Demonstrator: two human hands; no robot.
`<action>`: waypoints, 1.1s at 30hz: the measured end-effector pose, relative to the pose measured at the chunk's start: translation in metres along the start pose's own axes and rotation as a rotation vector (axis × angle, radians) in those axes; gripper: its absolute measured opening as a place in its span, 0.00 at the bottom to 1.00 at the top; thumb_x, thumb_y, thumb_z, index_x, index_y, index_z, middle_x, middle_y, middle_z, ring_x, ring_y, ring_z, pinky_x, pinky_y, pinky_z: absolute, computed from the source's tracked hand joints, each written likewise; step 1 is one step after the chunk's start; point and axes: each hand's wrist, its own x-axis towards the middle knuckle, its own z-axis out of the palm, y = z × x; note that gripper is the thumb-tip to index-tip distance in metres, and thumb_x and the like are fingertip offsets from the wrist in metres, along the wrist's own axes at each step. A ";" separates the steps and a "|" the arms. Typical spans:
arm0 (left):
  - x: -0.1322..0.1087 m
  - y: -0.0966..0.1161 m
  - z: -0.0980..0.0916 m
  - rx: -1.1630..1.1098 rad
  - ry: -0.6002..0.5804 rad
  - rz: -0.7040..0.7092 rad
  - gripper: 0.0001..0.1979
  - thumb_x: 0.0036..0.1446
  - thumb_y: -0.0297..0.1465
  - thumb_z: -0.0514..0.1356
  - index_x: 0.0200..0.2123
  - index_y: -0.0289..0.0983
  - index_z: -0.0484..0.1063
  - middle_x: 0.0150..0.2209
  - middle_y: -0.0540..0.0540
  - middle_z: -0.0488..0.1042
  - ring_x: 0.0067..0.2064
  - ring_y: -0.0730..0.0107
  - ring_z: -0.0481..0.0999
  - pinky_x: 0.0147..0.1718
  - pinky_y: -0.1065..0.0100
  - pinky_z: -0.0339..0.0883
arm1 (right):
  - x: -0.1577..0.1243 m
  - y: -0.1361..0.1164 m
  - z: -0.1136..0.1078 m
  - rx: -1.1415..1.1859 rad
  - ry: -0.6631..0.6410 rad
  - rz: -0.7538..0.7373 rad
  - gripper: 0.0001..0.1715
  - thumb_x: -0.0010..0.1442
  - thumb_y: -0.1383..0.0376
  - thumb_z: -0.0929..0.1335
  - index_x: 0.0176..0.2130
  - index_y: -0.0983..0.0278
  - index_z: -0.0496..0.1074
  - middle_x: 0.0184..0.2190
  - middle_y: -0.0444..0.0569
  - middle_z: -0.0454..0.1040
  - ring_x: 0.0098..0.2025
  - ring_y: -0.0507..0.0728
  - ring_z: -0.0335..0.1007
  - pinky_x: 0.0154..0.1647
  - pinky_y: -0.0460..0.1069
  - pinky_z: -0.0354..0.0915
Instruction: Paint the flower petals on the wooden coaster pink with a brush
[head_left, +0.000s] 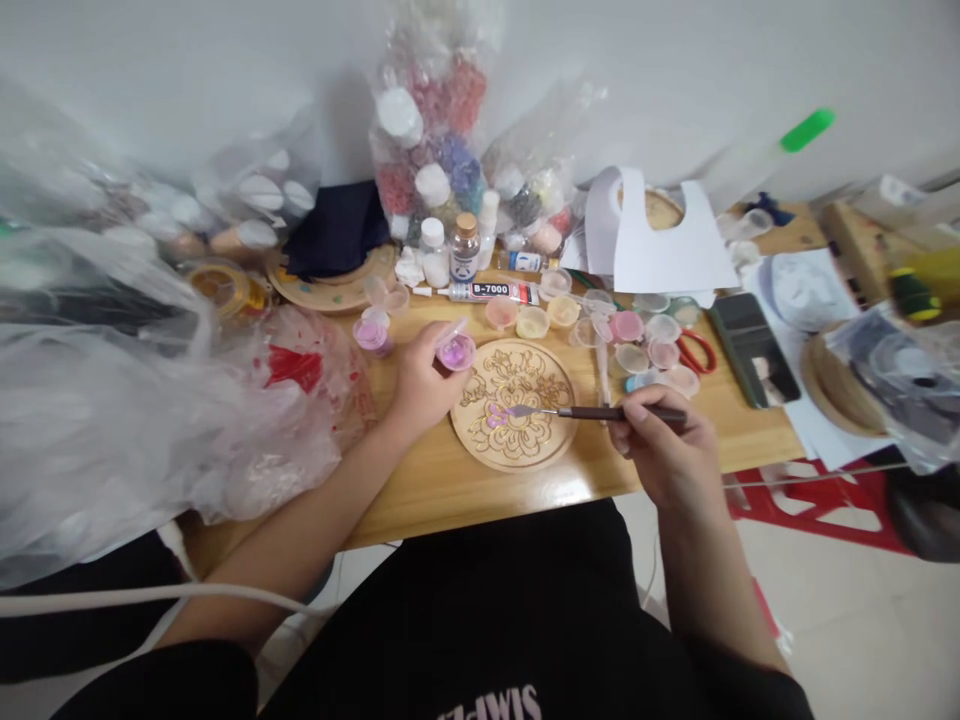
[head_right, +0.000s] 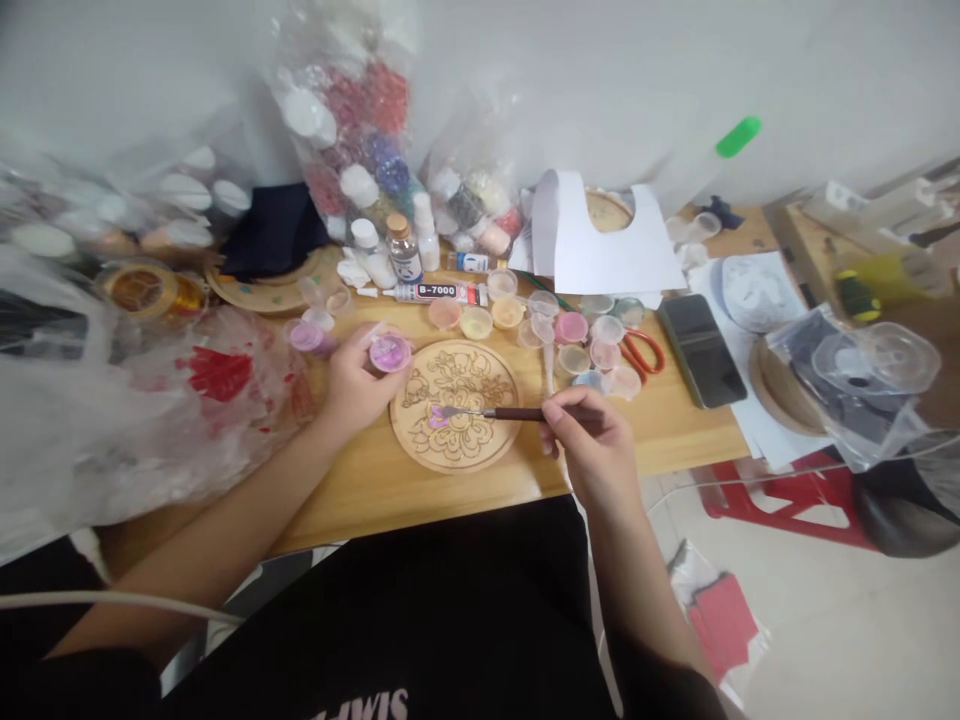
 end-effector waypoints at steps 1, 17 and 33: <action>0.000 0.000 0.000 -0.003 0.001 -0.010 0.12 0.50 0.22 0.63 0.39 0.37 0.73 0.40 0.46 0.82 0.42 0.63 0.82 0.44 0.62 0.78 | 0.001 0.001 0.001 0.025 0.000 0.015 0.19 0.49 0.55 0.82 0.26 0.62 0.76 0.14 0.39 0.69 0.14 0.48 0.62 0.13 0.42 0.56; 0.003 0.009 -0.002 -0.034 -0.051 -0.029 0.09 0.48 0.21 0.63 0.33 0.38 0.73 0.34 0.49 0.80 0.36 0.66 0.80 0.39 0.67 0.77 | 0.018 0.004 0.055 -0.044 0.118 -0.172 0.13 0.51 0.57 0.80 0.29 0.62 0.77 0.17 0.39 0.72 0.17 0.47 0.64 0.17 0.43 0.61; 0.000 0.011 -0.006 0.010 -0.092 0.189 0.09 0.51 0.19 0.62 0.33 0.38 0.70 0.32 0.51 0.75 0.34 0.69 0.74 0.35 0.70 0.70 | 0.008 -0.001 0.064 -0.241 0.092 -0.264 0.05 0.54 0.64 0.77 0.29 0.61 0.78 0.22 0.41 0.77 0.21 0.49 0.70 0.22 0.44 0.68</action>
